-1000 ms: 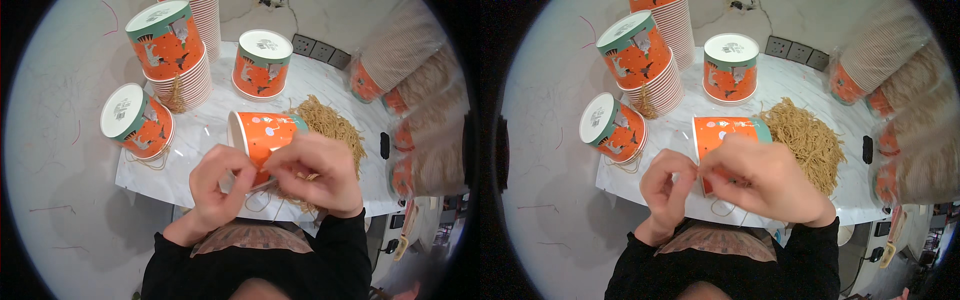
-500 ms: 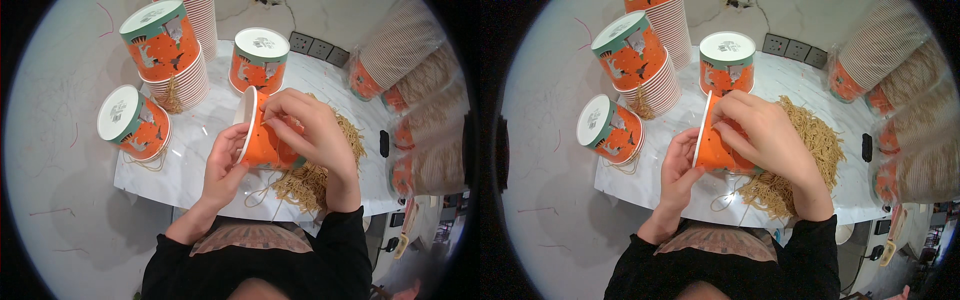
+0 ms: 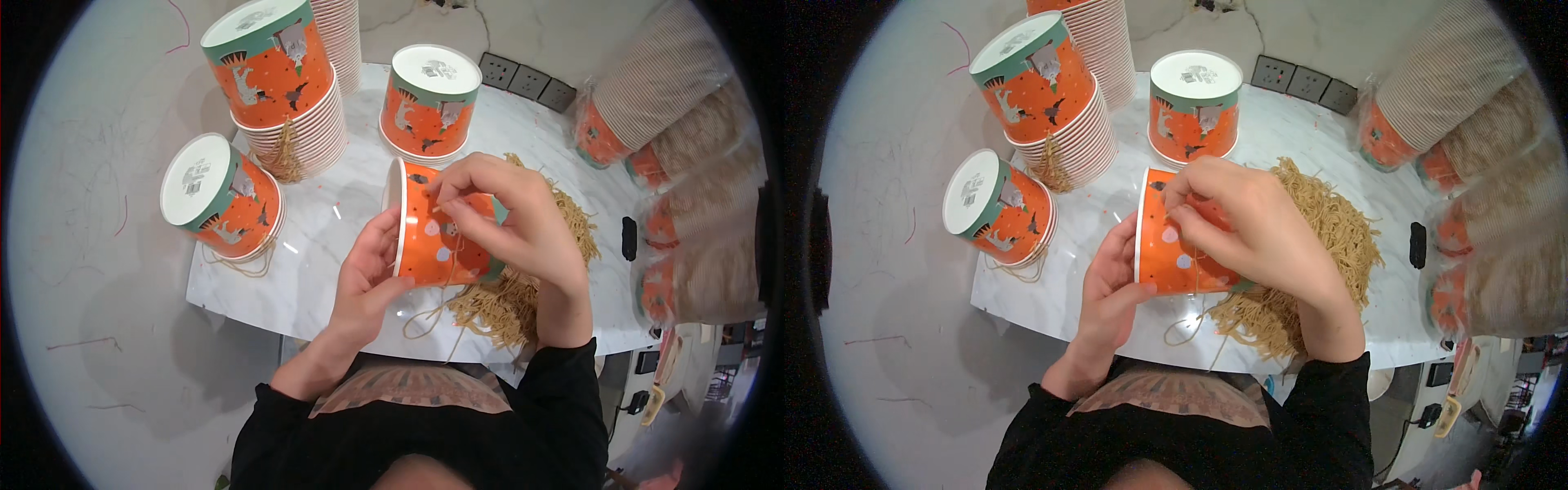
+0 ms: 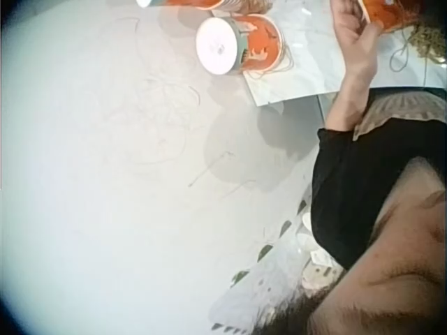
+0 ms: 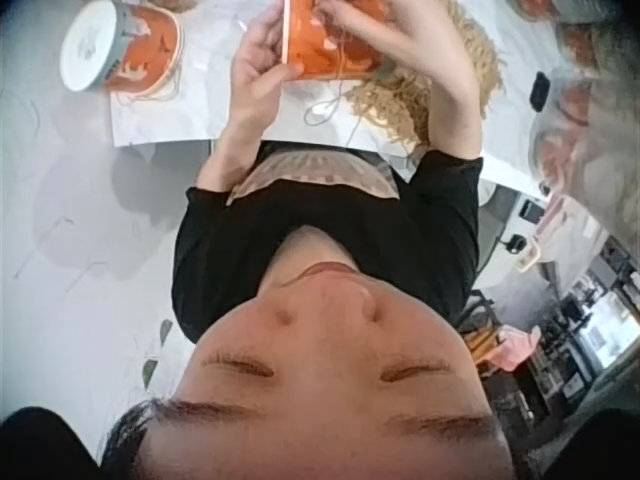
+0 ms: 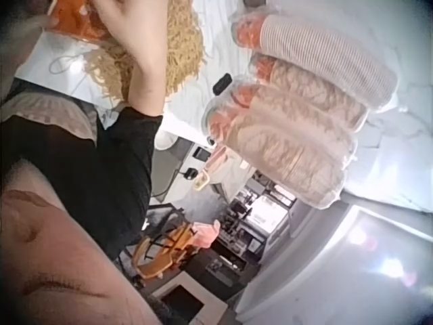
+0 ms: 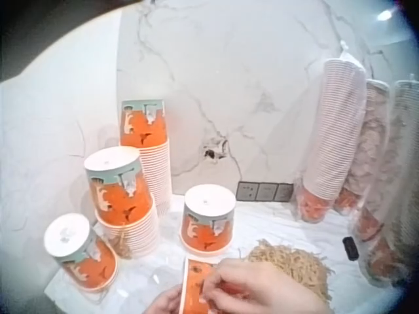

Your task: Attaching elastic strings to paper buckets by threading them through pre-punched holes and tying knots to form handles.

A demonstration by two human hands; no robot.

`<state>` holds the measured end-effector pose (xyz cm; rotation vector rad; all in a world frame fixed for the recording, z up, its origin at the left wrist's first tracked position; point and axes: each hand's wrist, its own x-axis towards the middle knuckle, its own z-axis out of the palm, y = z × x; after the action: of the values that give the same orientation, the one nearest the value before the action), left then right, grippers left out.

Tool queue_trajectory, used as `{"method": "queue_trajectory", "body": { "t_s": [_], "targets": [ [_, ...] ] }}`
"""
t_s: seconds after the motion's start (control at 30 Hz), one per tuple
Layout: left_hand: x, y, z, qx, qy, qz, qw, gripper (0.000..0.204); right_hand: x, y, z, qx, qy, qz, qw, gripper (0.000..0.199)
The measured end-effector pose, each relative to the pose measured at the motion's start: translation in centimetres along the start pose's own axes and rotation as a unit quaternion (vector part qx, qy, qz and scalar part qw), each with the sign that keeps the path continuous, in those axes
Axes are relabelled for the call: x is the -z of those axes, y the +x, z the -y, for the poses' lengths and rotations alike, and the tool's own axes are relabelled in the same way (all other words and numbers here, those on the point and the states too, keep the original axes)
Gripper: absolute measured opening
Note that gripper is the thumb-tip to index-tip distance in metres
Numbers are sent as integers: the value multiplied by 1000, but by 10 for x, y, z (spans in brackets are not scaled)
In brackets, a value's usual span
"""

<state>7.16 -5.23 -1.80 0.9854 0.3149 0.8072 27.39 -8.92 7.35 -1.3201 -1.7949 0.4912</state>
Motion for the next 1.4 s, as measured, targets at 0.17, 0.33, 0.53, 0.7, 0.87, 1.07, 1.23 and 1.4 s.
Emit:
{"method": "queue_trajectory", "body": {
  "t_s": [0.17,0.33,0.53,0.7,0.87,1.07,1.23,1.4],
  "targets": [
    [-5,-6,5,32,11,-3,999,90,0,10,-9,-18,-9,2,1000,10],
    [-8,-5,3,-4,6,21,1000,88,-5,7,-5,-1,-34,-7,999,10],
    [-6,-4,-1,17,-34,30,999,74,-6,3,2,48,-134,8,990,12],
    [-9,-6,0,47,-76,-19,996,59,-10,1,5,65,-148,-1,987,13],
    [-11,-5,-2,64,-87,-50,993,44,-10,0,7,70,-172,12,983,15],
    [-7,2,3,61,-97,-57,992,31,-11,0,5,93,-196,27,976,14],
    [-2,9,11,41,-90,-61,993,22,-11,-2,5,92,-168,25,981,12],
    [1,11,18,18,-48,-70,996,16,-7,-4,7,74,-160,31,984,13]
  ]
}}
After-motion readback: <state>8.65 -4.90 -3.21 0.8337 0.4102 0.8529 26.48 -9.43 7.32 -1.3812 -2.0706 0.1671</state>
